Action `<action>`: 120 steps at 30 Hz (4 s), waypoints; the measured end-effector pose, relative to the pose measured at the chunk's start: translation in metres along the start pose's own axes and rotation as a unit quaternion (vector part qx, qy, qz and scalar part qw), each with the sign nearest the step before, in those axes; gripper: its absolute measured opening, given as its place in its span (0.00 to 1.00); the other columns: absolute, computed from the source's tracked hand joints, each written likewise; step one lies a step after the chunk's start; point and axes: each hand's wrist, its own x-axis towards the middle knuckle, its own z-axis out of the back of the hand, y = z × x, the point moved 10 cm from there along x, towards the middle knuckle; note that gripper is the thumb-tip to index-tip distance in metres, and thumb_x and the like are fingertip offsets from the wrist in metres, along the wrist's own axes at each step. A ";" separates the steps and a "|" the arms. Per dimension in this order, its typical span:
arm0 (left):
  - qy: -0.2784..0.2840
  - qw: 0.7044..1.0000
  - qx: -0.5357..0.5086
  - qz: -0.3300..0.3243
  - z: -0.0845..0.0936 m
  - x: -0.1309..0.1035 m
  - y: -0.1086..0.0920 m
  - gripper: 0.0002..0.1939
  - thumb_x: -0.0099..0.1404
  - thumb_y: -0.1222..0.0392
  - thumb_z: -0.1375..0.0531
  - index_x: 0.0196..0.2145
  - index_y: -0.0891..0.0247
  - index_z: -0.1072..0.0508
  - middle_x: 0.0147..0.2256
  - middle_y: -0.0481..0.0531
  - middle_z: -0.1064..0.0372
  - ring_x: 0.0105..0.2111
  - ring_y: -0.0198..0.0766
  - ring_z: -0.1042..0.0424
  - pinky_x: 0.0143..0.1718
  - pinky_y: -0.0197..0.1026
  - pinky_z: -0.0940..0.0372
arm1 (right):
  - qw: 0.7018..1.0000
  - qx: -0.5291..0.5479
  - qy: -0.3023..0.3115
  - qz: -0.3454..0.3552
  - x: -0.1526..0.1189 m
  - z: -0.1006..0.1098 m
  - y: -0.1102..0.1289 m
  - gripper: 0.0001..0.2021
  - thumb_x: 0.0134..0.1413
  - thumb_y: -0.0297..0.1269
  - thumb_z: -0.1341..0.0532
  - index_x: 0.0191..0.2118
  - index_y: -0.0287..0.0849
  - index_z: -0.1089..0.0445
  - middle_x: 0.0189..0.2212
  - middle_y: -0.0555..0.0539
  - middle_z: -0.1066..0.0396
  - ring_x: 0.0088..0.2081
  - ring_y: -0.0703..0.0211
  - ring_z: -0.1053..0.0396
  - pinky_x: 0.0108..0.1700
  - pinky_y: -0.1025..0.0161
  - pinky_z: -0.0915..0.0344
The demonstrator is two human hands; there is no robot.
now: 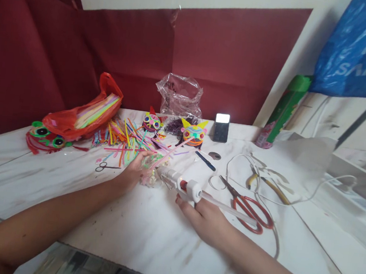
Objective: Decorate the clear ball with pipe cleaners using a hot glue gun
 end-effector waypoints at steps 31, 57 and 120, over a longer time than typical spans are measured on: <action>0.011 0.999 -0.023 0.021 -0.004 -0.003 -0.002 0.32 0.49 0.56 0.32 0.51 0.55 0.38 0.44 0.50 0.35 0.39 0.40 0.31 0.35 0.38 0.37 | 0.994 0.069 -0.023 -0.076 0.002 0.011 0.001 0.19 0.53 0.51 0.51 0.28 0.42 0.33 0.19 0.49 0.34 0.23 0.58 0.33 0.29 0.62 0.35; -0.003 0.999 -0.011 0.031 -0.001 -0.002 0.001 0.32 0.48 0.56 0.32 0.51 0.54 0.37 0.43 0.49 0.34 0.32 0.36 0.30 0.28 0.36 0.36 | 0.997 0.054 0.014 -0.059 0.001 0.002 0.004 0.20 0.54 0.51 0.53 0.29 0.42 0.32 0.22 0.48 0.33 0.26 0.56 0.32 0.32 0.61 0.36; 0.006 1.000 0.009 0.021 -0.003 -0.001 -0.002 0.31 0.49 0.56 0.33 0.50 0.55 0.38 0.45 0.50 0.36 0.38 0.38 0.31 0.33 0.37 0.36 | 0.994 0.097 0.010 -0.054 0.000 0.000 0.007 0.17 0.53 0.50 0.49 0.28 0.43 0.32 0.20 0.50 0.34 0.24 0.58 0.33 0.29 0.63 0.35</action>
